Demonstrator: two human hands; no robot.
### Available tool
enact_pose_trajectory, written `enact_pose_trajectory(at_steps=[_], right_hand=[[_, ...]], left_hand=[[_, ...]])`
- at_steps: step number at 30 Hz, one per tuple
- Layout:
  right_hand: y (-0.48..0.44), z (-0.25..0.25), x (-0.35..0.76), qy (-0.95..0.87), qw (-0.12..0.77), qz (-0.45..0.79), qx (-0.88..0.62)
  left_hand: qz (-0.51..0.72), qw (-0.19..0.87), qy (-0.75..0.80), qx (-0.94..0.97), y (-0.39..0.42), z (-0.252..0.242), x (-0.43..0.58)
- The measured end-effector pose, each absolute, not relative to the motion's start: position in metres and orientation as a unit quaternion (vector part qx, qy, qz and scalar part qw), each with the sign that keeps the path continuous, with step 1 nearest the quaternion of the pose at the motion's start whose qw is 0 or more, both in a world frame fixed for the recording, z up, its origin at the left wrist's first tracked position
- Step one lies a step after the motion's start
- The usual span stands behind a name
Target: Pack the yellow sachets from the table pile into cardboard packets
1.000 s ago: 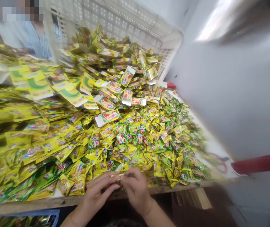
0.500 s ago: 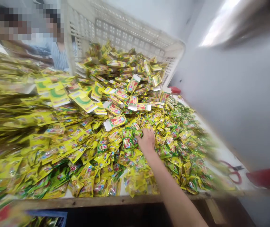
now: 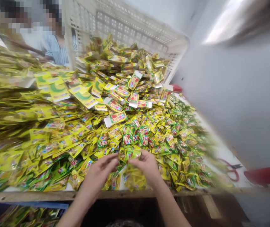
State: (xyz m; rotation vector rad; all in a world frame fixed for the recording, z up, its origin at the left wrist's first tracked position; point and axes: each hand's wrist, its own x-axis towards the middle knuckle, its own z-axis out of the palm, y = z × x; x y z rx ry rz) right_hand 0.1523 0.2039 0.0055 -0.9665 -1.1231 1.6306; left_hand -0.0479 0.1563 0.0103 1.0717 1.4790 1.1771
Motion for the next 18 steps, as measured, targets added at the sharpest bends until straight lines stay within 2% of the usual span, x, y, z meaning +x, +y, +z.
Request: enact_pose_trajectory(at_steps=[2, 5, 8, 11, 14, 18], right_hand=[[0.198, 0.002, 0.157, -0.463, 0.450, 0.659, -0.385], [0.194, -0.004, 0.165, -0.475, 0.456, 0.642, -0.392], [0.190, -0.010, 0.172, -0.460, 0.467, 0.625, -0.424], [0.187, -0.014, 0.174, -0.416, 0.486, 0.626, -0.446], [0.181, -0.017, 0.173, -0.377, 0.491, 0.644, -0.449], [0.173, -0.023, 0.170, -0.357, 0.501, 0.651, -0.445]], left_hand=[[0.480, 0.526, 0.543, 0.445, 0.175, 0.003, -0.012], [0.489, 0.514, 0.522, 0.472, 0.183, -0.004, 0.019], [0.446, 0.490, 0.513, 0.546, 0.186, 0.001, 0.017], [0.437, 0.355, 0.589, 0.580, 0.209, 0.019, -0.005], [0.458, 0.201, 0.693, 0.519, 0.253, 0.039, -0.036], [0.423, 0.136, 0.753, 0.485, 0.306, 0.048, -0.061]])
